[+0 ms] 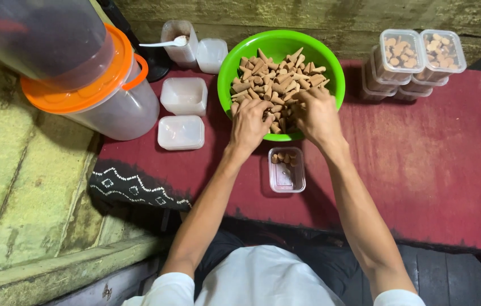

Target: The person picks small brown clay pieces from a green bowl and places them one by one into a small clear plastic container. The hands repeatedly reach into the bowl, select pieces, and transfer them to the container on the table.

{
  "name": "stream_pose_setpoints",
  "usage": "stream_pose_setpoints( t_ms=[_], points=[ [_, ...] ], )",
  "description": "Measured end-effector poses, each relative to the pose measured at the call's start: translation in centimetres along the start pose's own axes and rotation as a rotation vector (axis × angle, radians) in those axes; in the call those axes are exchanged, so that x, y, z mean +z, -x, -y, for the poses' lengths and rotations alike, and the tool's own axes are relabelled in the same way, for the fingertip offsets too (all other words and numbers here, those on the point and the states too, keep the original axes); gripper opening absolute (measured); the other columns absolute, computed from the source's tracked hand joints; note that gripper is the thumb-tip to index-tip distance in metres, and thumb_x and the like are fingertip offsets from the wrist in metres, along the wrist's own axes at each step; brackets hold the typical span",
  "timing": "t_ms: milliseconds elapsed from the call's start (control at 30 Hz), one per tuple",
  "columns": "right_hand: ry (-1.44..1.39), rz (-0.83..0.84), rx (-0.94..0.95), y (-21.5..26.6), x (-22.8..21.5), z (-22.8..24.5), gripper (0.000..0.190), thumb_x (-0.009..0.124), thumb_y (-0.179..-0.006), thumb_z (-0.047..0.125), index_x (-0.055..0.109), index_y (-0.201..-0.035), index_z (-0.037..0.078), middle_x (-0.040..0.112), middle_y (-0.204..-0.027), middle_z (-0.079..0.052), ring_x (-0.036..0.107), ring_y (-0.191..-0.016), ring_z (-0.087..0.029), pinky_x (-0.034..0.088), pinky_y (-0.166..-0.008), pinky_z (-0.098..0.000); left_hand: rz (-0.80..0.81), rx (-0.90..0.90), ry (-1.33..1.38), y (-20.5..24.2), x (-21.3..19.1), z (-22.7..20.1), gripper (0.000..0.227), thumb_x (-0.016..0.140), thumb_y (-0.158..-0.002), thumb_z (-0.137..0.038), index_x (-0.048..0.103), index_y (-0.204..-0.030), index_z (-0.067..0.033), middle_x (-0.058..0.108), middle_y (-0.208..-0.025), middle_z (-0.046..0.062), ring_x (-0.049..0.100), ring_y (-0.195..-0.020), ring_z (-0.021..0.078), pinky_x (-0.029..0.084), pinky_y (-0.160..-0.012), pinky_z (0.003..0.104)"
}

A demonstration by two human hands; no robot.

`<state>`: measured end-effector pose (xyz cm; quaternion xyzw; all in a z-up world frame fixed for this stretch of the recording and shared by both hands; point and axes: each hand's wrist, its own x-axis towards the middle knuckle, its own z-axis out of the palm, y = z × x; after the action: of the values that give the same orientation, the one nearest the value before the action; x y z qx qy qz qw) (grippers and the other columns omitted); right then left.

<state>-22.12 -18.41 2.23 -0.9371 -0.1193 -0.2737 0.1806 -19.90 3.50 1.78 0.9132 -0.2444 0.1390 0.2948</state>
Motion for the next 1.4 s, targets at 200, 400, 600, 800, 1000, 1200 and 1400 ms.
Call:
stream_pose_setpoints(
  t_ms=[200,400,600,800,1000,1200,1400],
  points=[
    [0.055,0.112,-0.008,-1.4,3.5,0.6,0.015,0.078,-0.086,0.022,0.077,-0.096,0.011,0.066,-0.095,-0.014,0.063,-0.097,-0.038,0.049,-0.081,-0.0474,-0.06,-0.016,0.052,0.0,0.5,-0.4,0.017,0.076,-0.084,-0.019,0.073,-0.1,-0.0215,0.067,-0.094,0.0,0.063,-0.1,0.0225,0.041,-0.096,0.042],
    [-0.124,0.071,0.115,-0.7,1.1,-0.5,0.013,0.076,-0.092,0.023,0.078,-0.102,0.015,0.072,-0.087,-0.01,0.071,-0.087,-0.034,0.055,-0.075,-0.0445,-0.068,0.022,0.071,0.1,0.3,-0.3,0.013,0.075,-0.085,-0.018,0.07,-0.096,-0.0201,0.065,-0.094,0.002,0.063,-0.1,0.0235,0.042,-0.094,0.041],
    [-0.381,0.019,0.39,1.2,-7.9,2.6,0.016,0.074,-0.098,0.021,0.08,-0.112,0.026,0.075,-0.095,-0.005,0.072,-0.094,-0.024,0.056,-0.081,-0.0379,-0.047,0.034,0.075,0.1,2.4,0.7,0.014,0.078,-0.081,-0.02,0.066,-0.087,-0.0175,0.064,-0.092,0.003,0.062,-0.098,0.0263,0.043,-0.093,0.045],
    [-0.855,-0.096,0.564,3.3,-10.3,5.7,0.02,0.074,-0.095,0.001,0.074,-0.115,0.002,0.075,-0.091,-0.011,0.064,-0.079,-0.009,0.054,-0.077,-0.0245,-0.074,0.031,0.037,0.0,3.0,1.0,0.023,0.077,-0.081,-0.02,0.063,-0.1,-0.0232,0.063,-0.09,0.0,0.064,-0.095,0.0234,0.045,-0.089,0.043],
    [-0.939,-0.129,0.573,4.4,-9.2,6.0,0.016,0.075,-0.095,-0.001,0.075,-0.11,-0.001,0.074,-0.085,-0.011,0.065,-0.071,-0.009,0.053,-0.071,-0.0236,-0.142,0.115,0.17,0.5,-0.1,-1.3,0.028,0.074,-0.088,-0.022,0.066,-0.115,-0.0248,0.068,-0.103,-0.002,0.065,-0.101,0.0205,0.044,-0.093,0.039],
    [-0.953,-0.054,0.572,5.2,-10.1,7.7,0.011,0.078,-0.092,0.0,0.079,-0.102,0.001,0.075,-0.079,-0.013,0.068,-0.067,-0.011,0.053,-0.066,-0.0218,-0.107,0.221,0.574,4.6,-5.0,-7.0,0.035,0.081,-0.088,-0.023,0.072,-0.122,-0.0232,0.073,-0.108,0.001,0.072,-0.103,0.0246,0.055,-0.095,0.037],
    [-1.122,0.008,0.598,6.9,-10.9,10.6,0.028,0.08,-0.083,-0.006,0.075,-0.11,-0.004,0.074,-0.084,-0.013,0.068,-0.075,-0.012,0.06,-0.074,-0.0275,-0.137,0.086,0.618,8.4,-4.9,-8.2,0.027,0.082,-0.086,-0.017,0.076,-0.112,-0.0196,0.076,-0.091,0.001,0.071,-0.079,0.0177,0.061,-0.075,0.031]
  ],
)
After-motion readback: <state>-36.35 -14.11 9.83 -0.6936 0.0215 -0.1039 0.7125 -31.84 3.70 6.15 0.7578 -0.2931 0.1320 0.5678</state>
